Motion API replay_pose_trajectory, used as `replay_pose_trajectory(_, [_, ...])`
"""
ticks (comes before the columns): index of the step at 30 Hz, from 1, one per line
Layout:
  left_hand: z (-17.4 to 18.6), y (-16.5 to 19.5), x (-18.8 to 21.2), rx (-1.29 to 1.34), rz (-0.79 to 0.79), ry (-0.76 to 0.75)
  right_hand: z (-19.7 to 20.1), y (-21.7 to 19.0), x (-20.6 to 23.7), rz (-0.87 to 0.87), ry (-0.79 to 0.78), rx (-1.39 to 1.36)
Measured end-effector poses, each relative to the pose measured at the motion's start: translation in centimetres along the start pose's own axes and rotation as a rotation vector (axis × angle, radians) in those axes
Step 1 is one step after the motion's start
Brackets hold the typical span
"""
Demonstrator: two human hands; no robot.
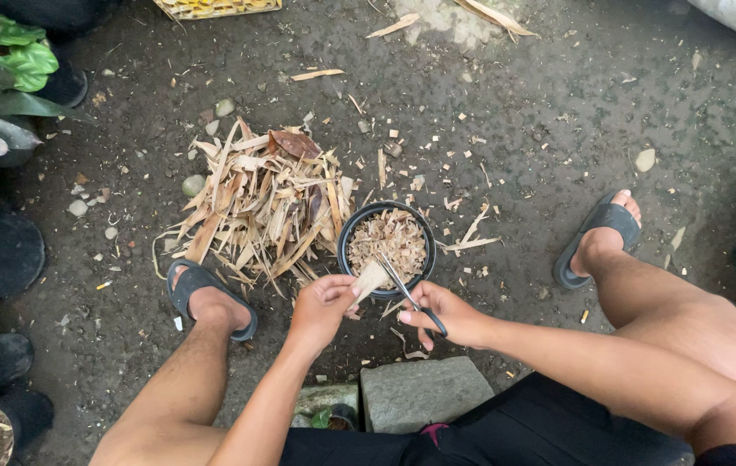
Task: The person sits on a low block on the ground and cuts pieces of dried bark with scissors, letting the cut fragments fall into a black bowl placed on the ground. They repeatedly reposition the bark pieces and continue cutting until the bowl fills with small fragments.
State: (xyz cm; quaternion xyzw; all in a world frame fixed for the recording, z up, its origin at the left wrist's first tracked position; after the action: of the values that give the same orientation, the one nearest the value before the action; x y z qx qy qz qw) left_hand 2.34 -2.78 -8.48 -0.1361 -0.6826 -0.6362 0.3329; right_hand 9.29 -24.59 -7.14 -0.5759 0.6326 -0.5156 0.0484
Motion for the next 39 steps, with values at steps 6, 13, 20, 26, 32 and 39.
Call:
replay_pose_trajectory(6, [-0.2, -0.3, 0.0, 0.024, -0.024, 0.027, -0.7, 0.2, 0.2, 0.044, -0.116, 0.015])
replay_pose_trajectory(13, [-1.0, -0.3, 0.3, 0.052, -0.048, -0.055, -0.6, 0.5, 0.3, 0.013, -0.081, -0.023])
replay_pose_trajectory(20, [-0.6, 0.1, 0.4, 0.052, -0.027, -0.042, -0.4, 0.7, 0.3, -0.038, -0.047, 0.026])
replay_pose_trajectory(26, [-0.8, 0.5, 0.4, 0.047, -0.025, -0.070, -0.4, 0.3, 0.2, -0.040, -0.057, -0.009])
replay_pose_trajectory(32, [-1.5, 0.4, 1.0, -0.051, 0.044, -0.140, -0.1, 0.0, 0.1, -0.015, -0.054, 0.012])
replay_pose_trajectory(39, [-0.9, 0.1, 0.3, 0.024, 0.009, -0.015, -0.2, 0.4, 0.1, -0.024, -0.053, 0.061])
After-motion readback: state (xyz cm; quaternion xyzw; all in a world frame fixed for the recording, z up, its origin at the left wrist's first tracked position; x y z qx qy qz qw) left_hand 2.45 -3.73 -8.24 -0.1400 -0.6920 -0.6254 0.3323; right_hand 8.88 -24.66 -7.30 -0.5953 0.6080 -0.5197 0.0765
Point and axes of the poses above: each hand's wrist, its own x-axis away from the middle knuckle, its own z-axis out of the back of the hand, y = z × x, the point moved 5 cm from there along -x, towards the middle knuckle
